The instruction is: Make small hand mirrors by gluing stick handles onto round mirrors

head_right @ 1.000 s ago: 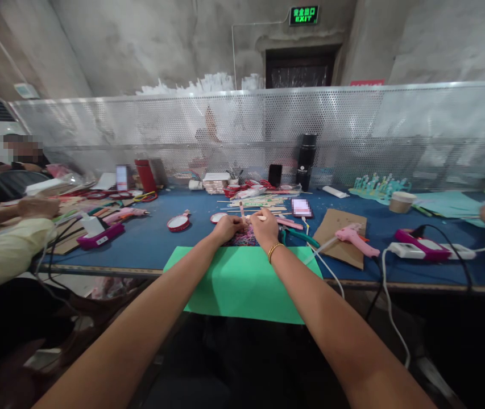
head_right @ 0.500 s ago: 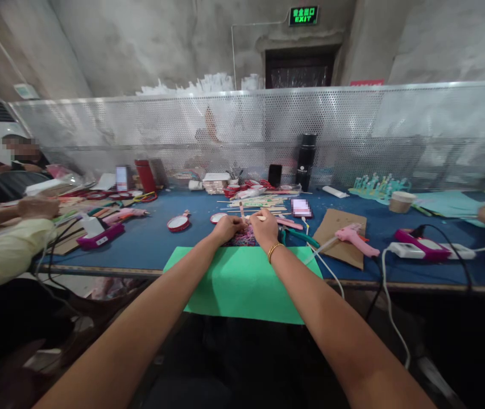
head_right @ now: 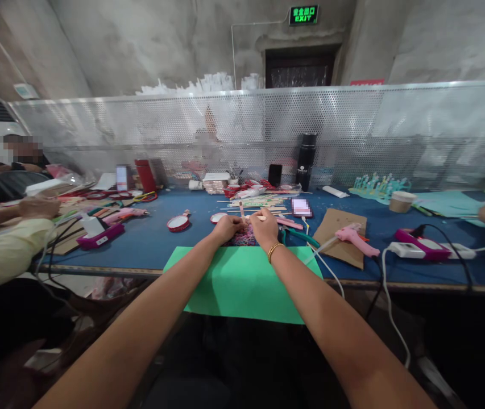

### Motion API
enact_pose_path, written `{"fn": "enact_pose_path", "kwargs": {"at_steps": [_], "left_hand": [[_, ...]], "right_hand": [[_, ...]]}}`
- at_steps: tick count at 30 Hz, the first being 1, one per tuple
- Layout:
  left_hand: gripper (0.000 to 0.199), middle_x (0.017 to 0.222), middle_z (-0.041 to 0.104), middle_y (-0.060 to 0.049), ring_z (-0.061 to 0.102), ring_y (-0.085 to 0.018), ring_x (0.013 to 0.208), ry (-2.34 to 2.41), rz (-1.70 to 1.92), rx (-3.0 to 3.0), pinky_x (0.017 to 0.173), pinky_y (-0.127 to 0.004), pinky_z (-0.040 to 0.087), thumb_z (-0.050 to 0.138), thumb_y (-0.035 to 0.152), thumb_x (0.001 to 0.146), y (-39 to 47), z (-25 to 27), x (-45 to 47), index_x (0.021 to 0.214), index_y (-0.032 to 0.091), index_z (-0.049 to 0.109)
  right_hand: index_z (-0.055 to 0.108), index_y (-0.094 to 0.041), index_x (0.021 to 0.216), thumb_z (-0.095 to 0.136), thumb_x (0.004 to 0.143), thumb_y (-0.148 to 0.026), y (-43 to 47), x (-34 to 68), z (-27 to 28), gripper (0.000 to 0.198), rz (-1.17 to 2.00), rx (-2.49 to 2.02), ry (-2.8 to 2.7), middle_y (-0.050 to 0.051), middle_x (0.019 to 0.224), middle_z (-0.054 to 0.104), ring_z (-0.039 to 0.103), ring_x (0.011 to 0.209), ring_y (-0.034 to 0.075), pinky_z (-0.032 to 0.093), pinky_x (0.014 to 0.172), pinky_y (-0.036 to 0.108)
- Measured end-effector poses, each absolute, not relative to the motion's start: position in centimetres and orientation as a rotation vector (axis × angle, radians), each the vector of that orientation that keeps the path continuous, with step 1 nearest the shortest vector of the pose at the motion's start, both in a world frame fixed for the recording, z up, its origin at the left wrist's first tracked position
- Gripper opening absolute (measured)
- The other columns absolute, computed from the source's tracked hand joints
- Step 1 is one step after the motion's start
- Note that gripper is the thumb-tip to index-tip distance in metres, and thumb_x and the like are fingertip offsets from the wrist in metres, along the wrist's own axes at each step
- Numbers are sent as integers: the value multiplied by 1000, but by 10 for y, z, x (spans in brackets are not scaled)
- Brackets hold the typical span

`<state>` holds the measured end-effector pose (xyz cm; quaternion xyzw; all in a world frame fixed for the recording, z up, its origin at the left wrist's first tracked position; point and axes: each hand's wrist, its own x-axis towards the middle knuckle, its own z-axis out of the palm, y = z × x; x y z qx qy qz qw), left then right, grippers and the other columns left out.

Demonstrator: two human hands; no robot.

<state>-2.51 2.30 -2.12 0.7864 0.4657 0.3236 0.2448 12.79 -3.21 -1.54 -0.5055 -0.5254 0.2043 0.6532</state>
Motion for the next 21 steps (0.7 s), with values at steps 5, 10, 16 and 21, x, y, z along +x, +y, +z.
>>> {"fn": "enact_pose_path", "kwargs": {"at_steps": [5,10,16,21], "left_hand": [[28,58,59,1,42,-11,55,1280,887,2142,53,-24,28,62,38,72,21,-19,-24,69,12,71],[27,57,58,1,40,-10,54,1301,884,2137,53,-25,27,63,38,71,18,-16,-24,67,12,71],[28,57,57,2,40,-10,53,1278,884,2145,53,-24,27,62,39,72,17,-16,-24,68,12,71],[29,57,57,1,39,-10,53,1319,887,2142,52,-24,25,62,40,71,16,-16,-24,68,12,71]], "right_hand": [[56,-24,63,52,66,-32,-32,128,-15,10,484,-1162,-1213,-1,61,63,56,62,19,42,58,28],[56,-24,61,52,66,-32,-34,129,-13,10,444,-1199,-1189,-1,62,63,56,63,19,42,59,29],[56,-24,62,52,67,-32,-33,127,-16,10,463,-1152,-1232,-1,63,63,56,64,19,42,60,28],[57,-24,62,52,66,-33,-35,130,-12,12,410,-1233,-1192,-1,63,64,56,64,19,41,60,28]]}}
